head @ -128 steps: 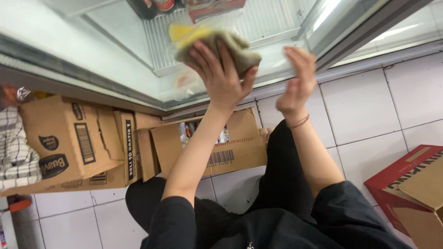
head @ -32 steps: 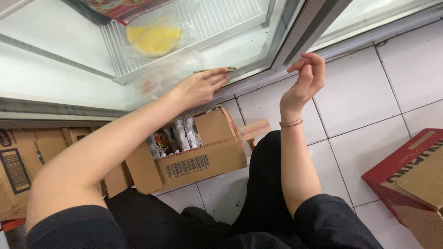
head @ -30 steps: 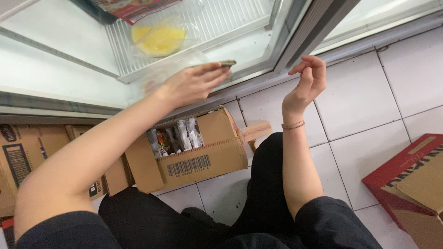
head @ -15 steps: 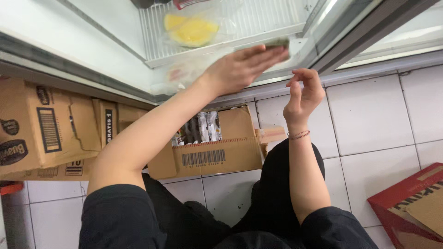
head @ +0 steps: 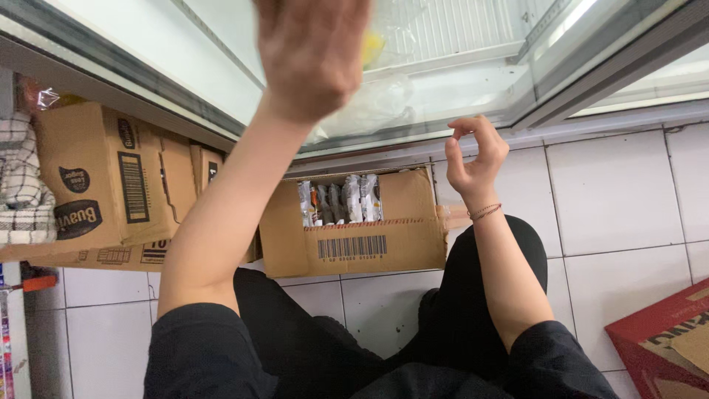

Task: The person sprays a cleaning solution onto the glass door of a commercial refrigerator and wipes it with a cloth. They clean the upper, middle, and lower sections of the door, then repeat the process on an adjacent refrigerator door.

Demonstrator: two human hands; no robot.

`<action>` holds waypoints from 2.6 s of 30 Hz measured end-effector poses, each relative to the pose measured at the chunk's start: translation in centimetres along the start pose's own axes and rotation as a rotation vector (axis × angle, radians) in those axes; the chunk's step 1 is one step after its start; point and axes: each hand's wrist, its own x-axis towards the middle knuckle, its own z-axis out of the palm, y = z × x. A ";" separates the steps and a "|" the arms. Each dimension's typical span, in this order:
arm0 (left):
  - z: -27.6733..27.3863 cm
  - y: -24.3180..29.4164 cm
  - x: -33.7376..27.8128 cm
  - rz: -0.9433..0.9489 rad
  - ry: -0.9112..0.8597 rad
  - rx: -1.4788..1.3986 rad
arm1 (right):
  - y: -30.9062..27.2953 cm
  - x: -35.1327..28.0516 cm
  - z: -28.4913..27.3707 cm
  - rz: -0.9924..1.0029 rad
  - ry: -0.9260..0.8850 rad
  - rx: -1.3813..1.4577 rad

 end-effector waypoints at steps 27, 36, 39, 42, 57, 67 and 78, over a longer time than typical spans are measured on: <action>0.6 5.3 -12.5 0.153 -0.193 0.129 | -2.5 -1.0 5.0 -0.021 -0.183 0.060; -4.7 -3.6 -14.5 -0.534 -0.040 0.385 | -3.3 -1.8 6.1 -0.027 -0.240 0.062; -4.1 -3.8 -12.8 -0.663 0.065 0.332 | -3.6 -1.9 6.6 -0.033 -0.266 0.072; -3.6 -1.0 -14.8 -0.856 0.053 0.321 | -4.0 -2.5 6.7 -0.021 -0.294 0.088; -4.2 -1.6 -11.6 -0.973 0.158 0.229 | -5.3 -4.5 9.5 -0.017 -0.386 0.114; -9.5 7.2 -16.4 -1.280 0.047 -0.386 | -9.0 -3.9 16.9 0.262 -0.507 0.358; -26.9 3.2 -9.6 -1.431 -0.129 -0.071 | -25.9 2.2 21.5 1.080 -0.696 1.090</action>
